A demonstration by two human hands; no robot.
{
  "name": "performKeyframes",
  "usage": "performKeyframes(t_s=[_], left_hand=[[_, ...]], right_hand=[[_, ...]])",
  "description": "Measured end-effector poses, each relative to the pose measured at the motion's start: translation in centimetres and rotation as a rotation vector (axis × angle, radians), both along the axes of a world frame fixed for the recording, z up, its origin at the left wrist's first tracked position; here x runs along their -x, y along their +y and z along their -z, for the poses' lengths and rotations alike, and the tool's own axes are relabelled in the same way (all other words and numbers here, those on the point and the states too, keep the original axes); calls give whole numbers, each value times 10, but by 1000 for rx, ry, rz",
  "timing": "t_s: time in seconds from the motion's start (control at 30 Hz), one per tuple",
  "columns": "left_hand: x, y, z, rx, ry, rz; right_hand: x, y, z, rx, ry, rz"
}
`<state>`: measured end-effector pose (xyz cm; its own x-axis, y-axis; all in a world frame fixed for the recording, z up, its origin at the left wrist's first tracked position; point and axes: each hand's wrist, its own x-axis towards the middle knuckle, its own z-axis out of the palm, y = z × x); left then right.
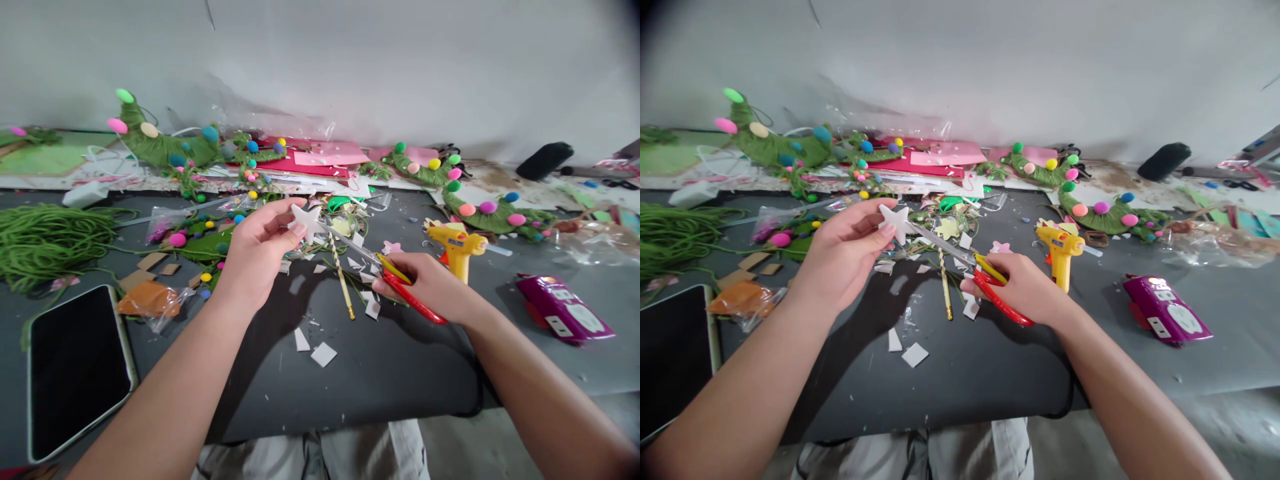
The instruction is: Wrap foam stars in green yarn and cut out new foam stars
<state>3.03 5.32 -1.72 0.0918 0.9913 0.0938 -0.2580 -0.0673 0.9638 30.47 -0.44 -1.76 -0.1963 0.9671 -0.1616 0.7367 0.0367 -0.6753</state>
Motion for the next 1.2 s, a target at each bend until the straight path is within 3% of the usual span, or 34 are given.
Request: performKeyframes(t_s=[0.9,1.07,1.2], left_hand=[[2,0,-3,34,-9,-25],[-9,-9,2,80,40,97],[-29,-23,6,134,142,281]], right_hand=[[-5,5,8,-50,16,143],[4,5,6,20,337,232],[14,2,2,-13,643,152]])
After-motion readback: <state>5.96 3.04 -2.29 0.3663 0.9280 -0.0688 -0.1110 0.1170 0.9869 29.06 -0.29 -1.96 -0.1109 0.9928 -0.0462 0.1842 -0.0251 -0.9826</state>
